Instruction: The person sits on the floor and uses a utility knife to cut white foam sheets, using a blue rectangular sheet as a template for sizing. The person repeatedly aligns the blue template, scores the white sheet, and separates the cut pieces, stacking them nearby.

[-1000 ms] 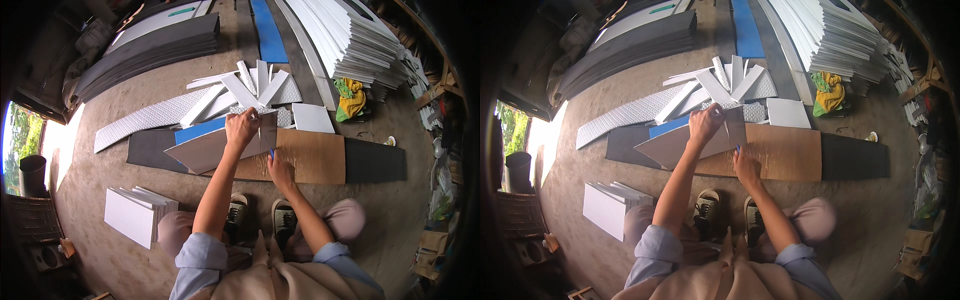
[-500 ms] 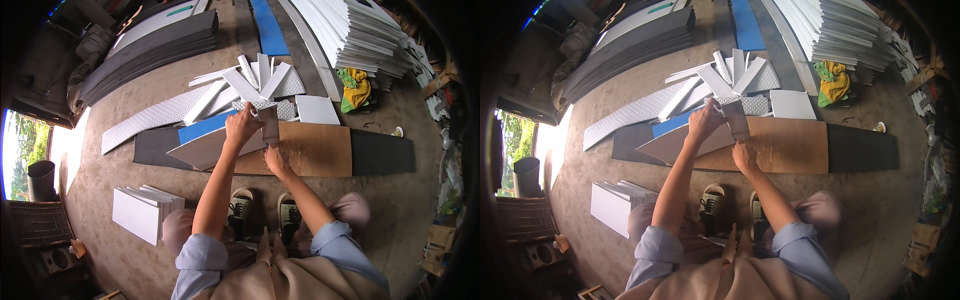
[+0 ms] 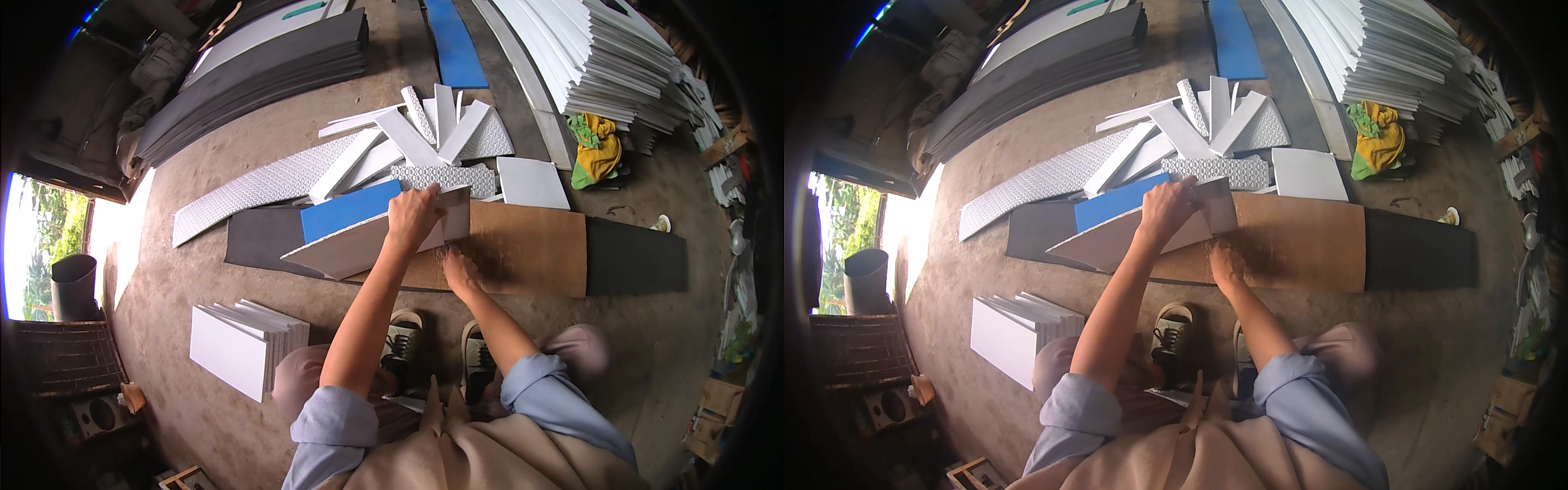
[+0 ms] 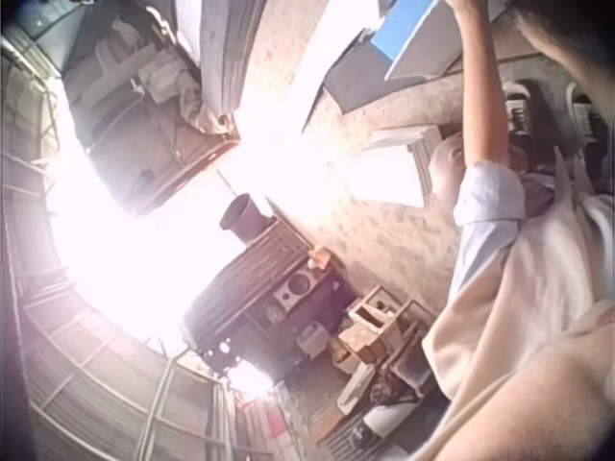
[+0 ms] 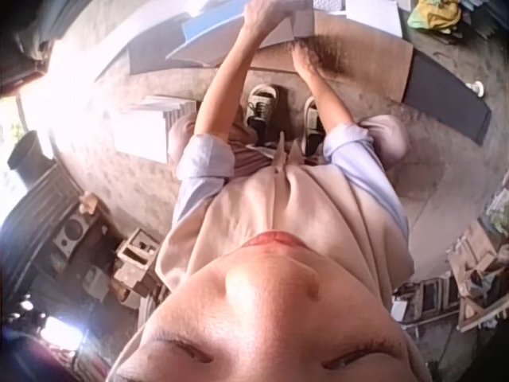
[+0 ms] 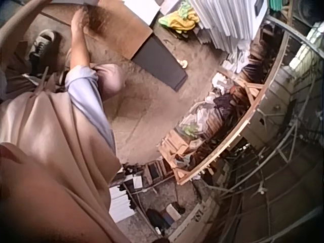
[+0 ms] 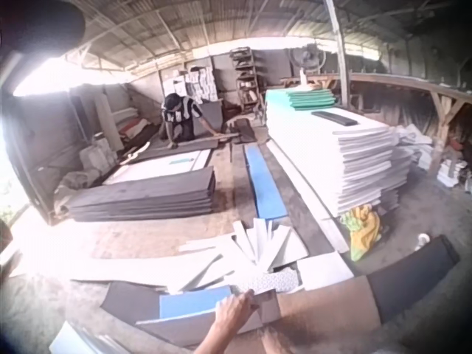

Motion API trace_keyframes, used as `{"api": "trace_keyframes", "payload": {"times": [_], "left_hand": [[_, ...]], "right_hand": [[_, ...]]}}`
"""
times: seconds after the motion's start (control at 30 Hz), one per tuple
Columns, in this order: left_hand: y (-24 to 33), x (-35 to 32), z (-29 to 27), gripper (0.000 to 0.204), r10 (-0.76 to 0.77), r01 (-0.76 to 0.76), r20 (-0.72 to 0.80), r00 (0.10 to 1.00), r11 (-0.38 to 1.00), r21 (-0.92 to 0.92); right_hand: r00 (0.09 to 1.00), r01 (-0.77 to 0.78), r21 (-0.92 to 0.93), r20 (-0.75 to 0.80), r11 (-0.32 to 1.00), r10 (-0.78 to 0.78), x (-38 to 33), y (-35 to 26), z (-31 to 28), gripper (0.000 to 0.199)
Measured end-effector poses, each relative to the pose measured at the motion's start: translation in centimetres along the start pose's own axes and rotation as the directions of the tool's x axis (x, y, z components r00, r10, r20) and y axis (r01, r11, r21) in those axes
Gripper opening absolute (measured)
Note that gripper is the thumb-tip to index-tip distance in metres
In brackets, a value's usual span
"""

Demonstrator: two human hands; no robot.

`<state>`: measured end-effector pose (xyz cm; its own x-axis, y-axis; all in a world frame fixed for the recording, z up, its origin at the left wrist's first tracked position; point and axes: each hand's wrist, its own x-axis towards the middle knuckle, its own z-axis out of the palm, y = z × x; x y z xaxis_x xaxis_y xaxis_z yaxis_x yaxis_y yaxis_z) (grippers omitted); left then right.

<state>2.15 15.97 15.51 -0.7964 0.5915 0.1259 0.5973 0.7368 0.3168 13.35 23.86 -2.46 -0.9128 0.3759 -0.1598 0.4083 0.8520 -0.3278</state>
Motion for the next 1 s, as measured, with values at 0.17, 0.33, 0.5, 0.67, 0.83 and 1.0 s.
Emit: {"api": "trace_keyframes", "payload": {"times": [0.17, 0.33, 0.5, 0.67, 0.83, 1.0], "left_hand": [[-0.3, 0.3, -0.1, 0.023, -0.055, 0.054, 0.006, 0.998, 0.993, 0.104], [-1.1, 0.2, 0.5, 0.021, -0.046, 0.051, -0.043, 0.998, 0.992, 0.112], [-0.3, 0.2, 0.5, 0.023, -0.048, 0.048, -0.003, 0.999, 0.998, 0.033], [-1.8, -0.7, -3.7, 0.03, -0.056, 0.053, -0.101, 0.993, 0.998, -0.034], [0.3, -0.4, -10.9, 0.037, -0.133, -0.005, -0.296, 0.946, 0.905, -0.425], [0.4, -2.2, -12.5, 0.039, -0.237, -0.128, -0.362, 0.902, 0.654, -0.746]], "right_hand": [[0.995, -0.002, 0.034, 0.097, 0.999, -0.001, -1.2, 0.0, 0.2, 0.029], [0.993, 0.006, -0.014, 0.117, 1.0, -0.004, -4.5, 0.7, -0.2, 0.029], [0.987, -0.043, 0.032, 0.158, 0.999, 0.037, -4.7, 4.3, -2.0, 0.031], [0.941, -0.295, 0.195, -0.111, 0.936, 0.319, -2.2, 3.8, -10.9, 0.032], [0.912, 0.106, 0.426, -0.402, 0.899, 0.082, 2.7, 6.2, -20.7, 0.048], [0.81, 0.518, 0.735, -0.586, 0.437, 0.025, 1.8, 1.1, -28.6, 0.037]]}}
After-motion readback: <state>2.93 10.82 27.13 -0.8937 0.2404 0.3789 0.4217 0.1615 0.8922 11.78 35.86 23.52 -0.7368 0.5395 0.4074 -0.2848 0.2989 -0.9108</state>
